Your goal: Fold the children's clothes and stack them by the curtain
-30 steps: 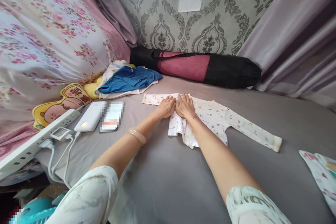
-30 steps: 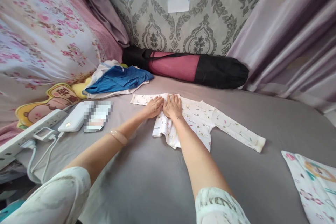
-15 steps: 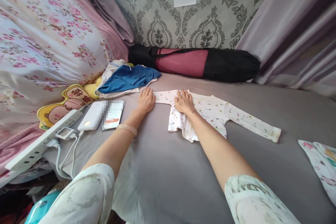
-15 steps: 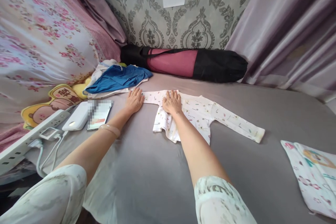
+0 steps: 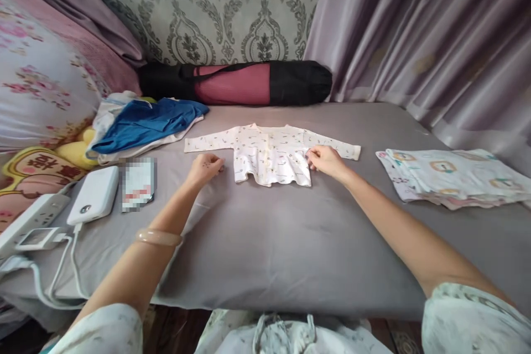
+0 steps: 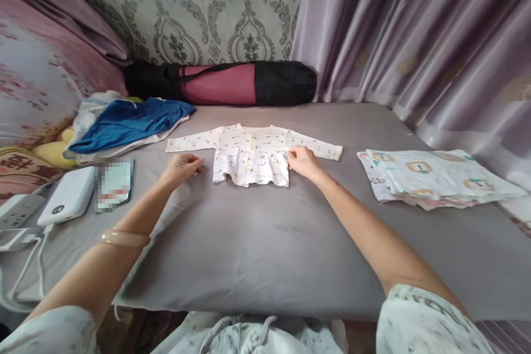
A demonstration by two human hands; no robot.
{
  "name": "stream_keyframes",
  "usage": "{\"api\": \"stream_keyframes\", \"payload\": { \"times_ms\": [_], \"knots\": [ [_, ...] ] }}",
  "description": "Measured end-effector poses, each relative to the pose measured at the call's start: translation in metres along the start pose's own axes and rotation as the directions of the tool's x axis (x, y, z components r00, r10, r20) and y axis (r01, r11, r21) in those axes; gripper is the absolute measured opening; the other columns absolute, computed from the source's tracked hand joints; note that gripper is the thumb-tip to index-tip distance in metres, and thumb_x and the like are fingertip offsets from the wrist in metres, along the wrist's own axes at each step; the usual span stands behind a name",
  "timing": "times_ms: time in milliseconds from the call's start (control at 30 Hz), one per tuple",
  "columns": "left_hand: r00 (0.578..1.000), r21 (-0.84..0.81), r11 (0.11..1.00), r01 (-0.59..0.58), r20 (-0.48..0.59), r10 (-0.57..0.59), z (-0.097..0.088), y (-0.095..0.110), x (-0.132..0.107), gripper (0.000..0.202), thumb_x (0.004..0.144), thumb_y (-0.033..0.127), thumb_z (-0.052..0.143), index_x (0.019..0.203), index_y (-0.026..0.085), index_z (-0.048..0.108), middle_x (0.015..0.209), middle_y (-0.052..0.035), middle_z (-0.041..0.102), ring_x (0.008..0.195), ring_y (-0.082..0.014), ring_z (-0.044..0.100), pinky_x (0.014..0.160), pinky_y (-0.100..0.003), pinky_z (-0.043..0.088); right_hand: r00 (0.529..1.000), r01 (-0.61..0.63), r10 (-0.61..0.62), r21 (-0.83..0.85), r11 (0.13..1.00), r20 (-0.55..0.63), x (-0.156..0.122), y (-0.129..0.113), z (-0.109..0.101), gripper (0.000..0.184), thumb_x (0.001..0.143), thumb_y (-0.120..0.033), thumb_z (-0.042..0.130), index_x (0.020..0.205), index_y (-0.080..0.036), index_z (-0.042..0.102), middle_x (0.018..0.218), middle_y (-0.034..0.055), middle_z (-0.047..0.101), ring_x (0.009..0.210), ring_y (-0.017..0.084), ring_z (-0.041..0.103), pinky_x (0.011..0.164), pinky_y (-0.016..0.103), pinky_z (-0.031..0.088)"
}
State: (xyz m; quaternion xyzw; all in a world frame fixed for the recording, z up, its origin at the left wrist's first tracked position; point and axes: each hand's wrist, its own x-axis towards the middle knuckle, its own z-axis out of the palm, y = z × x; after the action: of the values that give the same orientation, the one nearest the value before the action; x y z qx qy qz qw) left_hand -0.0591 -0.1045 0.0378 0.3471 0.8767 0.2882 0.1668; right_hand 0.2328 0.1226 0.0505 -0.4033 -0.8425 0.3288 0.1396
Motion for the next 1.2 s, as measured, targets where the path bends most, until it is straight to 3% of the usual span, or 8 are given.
{"api": "stream_keyframes", "payload": {
  "times_ms": [133, 300, 567, 733, 867, 967, 1033, 1200],
  "knots": [
    [0.999, 0.016, 0.999, 0.031, 0.037, -0.031, 0.008, 0.019, -0.027, 0.031, 0.073, 0.048, 0.059, 0.07, 0.018, 0.066, 0.059, -0.001, 0.062, 0.06, -0.0162, 0.057, 0.054, -0.024, 0.037, 0.995, -0.074, 0.085, -0.184, 0.98, 0.054, -0.035, 0.013, -0.003, 0.025, 0.084, -0.035, 0.051, 0.072, -0.018, 0.064, 0.066, 0.0015, 0.067, 0.056, 0.013, 0.059, 0.052, 0.022, 0.037],
    [0.997, 0.055, 0.996, 0.065, 0.043, -0.068, 0.012, 0.043, -0.046, 0.03, 0.074, 0.046, 0.06, 0.065, 0.018, 0.063, 0.053, 0.0005, 0.054, 0.057, -0.0147, 0.053, 0.054, -0.024, 0.035, 0.995, -0.086, 0.101, -0.333, 0.939, 0.028, -0.053, -0.007, 0.007, 0.037, 0.081, -0.052, 0.054, 0.067, -0.02, 0.066, 0.068, 0.0035, 0.066, 0.067, 0.017, 0.061, 0.053, 0.024, 0.033],
    [0.993, 0.116, 0.987, 0.11, 0.031, -0.114, 0.023, 0.056, -0.05, 0.025, 0.071, 0.036, 0.067, 0.056, 0.019, 0.055, 0.054, -0.0001, 0.051, 0.059, -0.0154, 0.053, 0.054, -0.025, 0.034, 0.995, -0.078, 0.094, -0.337, 0.938, 0.034, -0.049, -0.014, 0.019, 0.029, 0.077, -0.045, 0.059, 0.063, -0.02, 0.064, 0.061, 0.0029, 0.062, 0.064, 0.017, 0.06, 0.053, 0.024, 0.032],
    [0.993, -0.083, 0.99, 0.117, 0.029, -0.115, 0.021, 0.05, -0.043, 0.018, 0.068, 0.026, 0.07, 0.062, 0.018, 0.055, 0.054, 0.0019, 0.05, 0.059, -0.0142, 0.054, 0.055, -0.024, 0.039, 0.994, -0.109, 0.103, -0.227, 0.968, -0.037, -0.045, -0.008, 0.02, 0.022, 0.075, -0.042, 0.06, 0.072, -0.021, 0.063, 0.063, 0.0006, 0.064, 0.063, 0.016, 0.06, 0.055, 0.023, 0.036],
    [0.979, -0.436, 0.877, 0.203, 0.085, -0.184, 0.016, 0.041, -0.034, 0.028, 0.068, 0.014, 0.066, 0.094, 0.016, 0.058, 0.063, 0.0035, 0.054, 0.06, -0.013, 0.059, 0.058, -0.024, 0.046, 0.977, -0.212, 0.21, -0.095, 0.973, -0.027, -0.046, -0.009, 0.02, 0.029, 0.078, -0.043, 0.058, 0.092, -0.018, 0.063, 0.051, -0.0029, 0.058, 0.05, 0.014, 0.057, 0.054, 0.023, 0.038],
    [0.989, -0.566, 0.816, 0.114, 0.14, -0.041, 0.01, 0.034, -0.033, 0.056, 0.069, 0.014, 0.065, 0.123, 0.019, 0.051, 0.068, 0.005, 0.053, 0.06, -0.0111, 0.057, 0.059, -0.023, 0.047, 0.993, -0.119, 0.119, 0.0, 0.993, -0.005, -0.046, -0.006, 0.019, 0.05, 0.078, -0.039, 0.059, 0.122, -0.018, 0.054, 0.056, -0.0067, 0.058, 0.045, 0.012, 0.052, 0.052, 0.023, 0.038],
    [0.985, -0.533, 0.846, 0.006, 0.15, 0.088, 0.005, 0.03, -0.035, 0.054, 0.07, 0.019, 0.063, 0.123, 0.019, 0.056, 0.064, 0.006, 0.048, 0.057, -0.0095, 0.051, 0.057, -0.021, 0.045, 0.999, 0.006, -0.006, -0.01, 1.0, 0.034, -0.045, -0.001, 0.016, 0.058, 0.079, -0.034, 0.056, 0.134, -0.021, 0.047, 0.055, -0.0088, 0.055, 0.046, 0.012, 0.05, 0.053, 0.023, 0.037],
    [0.947, -0.222, 0.946, -0.234, 0.169, 0.274, -0.008, 0.02, -0.035, 0.035, 0.073, 0.03, 0.058, 0.101, 0.014, 0.072, 0.056, 0.0043, 0.046, 0.055, -0.0101, 0.041, 0.055, -0.021, 0.036, 0.981, 0.147, -0.113, -0.221, 0.964, 0.159, -0.04, 0.004, -0.001, 0.041, 0.082, -0.029, 0.049, 0.119, -0.026, 0.066, 0.057, -0.0045, 0.053, 0.057, 0.014, 0.051, 0.055, 0.024, 0.033]
  ]
}}
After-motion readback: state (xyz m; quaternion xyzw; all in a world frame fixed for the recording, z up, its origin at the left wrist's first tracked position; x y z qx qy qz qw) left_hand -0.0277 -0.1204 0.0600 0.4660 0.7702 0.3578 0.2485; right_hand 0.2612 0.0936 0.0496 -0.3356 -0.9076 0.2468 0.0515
